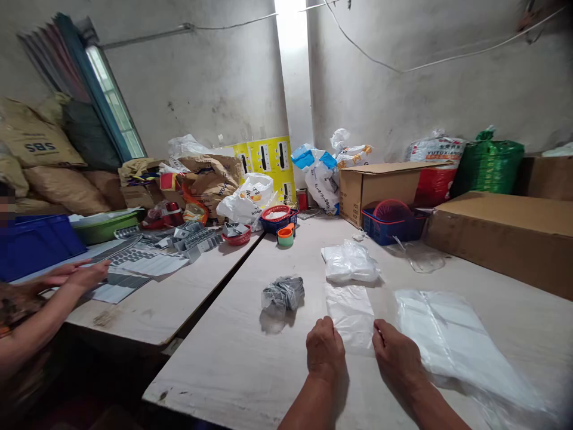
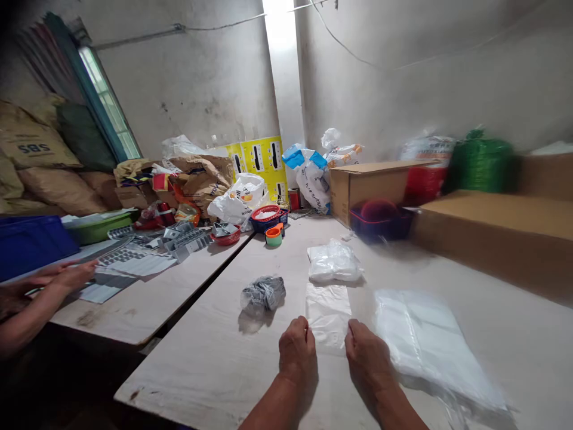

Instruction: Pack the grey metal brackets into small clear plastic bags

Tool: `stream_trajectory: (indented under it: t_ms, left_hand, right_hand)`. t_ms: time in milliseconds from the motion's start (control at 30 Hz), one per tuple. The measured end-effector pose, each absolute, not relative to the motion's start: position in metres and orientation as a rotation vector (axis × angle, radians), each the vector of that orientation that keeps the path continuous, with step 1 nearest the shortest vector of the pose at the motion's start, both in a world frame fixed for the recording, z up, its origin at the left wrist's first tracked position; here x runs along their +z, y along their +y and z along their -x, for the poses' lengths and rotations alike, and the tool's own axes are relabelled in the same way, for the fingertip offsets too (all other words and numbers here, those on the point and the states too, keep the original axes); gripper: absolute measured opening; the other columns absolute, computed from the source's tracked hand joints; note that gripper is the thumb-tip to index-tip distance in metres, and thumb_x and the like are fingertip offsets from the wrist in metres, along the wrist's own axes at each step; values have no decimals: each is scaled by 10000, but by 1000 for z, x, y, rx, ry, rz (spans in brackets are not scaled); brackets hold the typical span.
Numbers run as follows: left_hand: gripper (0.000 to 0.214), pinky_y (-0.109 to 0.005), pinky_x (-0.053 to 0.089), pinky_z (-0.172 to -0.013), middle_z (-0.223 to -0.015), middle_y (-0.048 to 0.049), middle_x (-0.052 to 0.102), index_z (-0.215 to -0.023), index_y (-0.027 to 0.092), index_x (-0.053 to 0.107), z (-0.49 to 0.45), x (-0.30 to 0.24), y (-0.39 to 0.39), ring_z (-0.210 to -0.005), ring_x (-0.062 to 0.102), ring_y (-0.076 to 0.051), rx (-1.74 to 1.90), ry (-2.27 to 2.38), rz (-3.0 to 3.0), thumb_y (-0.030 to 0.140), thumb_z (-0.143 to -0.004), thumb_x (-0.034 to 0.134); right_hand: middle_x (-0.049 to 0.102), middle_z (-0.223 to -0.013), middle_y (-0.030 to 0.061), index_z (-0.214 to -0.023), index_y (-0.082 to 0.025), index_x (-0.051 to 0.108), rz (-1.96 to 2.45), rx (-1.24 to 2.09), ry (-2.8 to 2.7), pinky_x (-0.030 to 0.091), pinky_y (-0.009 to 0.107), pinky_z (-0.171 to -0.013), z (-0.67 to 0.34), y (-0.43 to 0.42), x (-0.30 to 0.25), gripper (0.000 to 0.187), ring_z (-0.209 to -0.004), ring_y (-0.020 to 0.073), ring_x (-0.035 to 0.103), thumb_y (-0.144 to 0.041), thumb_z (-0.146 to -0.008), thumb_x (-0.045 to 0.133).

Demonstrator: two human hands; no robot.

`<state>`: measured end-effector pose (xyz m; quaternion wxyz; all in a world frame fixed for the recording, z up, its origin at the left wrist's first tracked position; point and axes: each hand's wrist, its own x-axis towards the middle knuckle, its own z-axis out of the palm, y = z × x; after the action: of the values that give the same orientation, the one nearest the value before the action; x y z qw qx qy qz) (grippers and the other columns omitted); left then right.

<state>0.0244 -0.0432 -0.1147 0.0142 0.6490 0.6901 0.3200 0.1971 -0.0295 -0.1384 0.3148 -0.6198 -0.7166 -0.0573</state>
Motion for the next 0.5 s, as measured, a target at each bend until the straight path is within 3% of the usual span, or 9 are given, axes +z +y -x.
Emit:
stream_trajectory:
  t_ms: [333, 500]
  left_hand:
    - [193, -282, 332, -623, -715, -36, 551, -723, 185, 522, -26, -110, -45, -644, 500, -158, 1025, 2155, -1981, 51, -779, 395]
    - [146, -309, 406, -730, -849, -77, 530, -856, 158, 552, -23, -105, -47, -804, 532, -204, 1372, 1942, -2004, 126, -721, 508]
  right_hand:
    - [637, -726, 9, -859, -204, 562, 1638, -153, -1881, 301, 254, -563, -199, -29, -139, 168, -619, 148, 579, -223, -837, 396]
    - [625, -712, 9, -827, -199, 557, 1640, -157, -1888, 302, 250, -572, -198, -28, -138, 161, -623, 146, 572, -197, -826, 396]
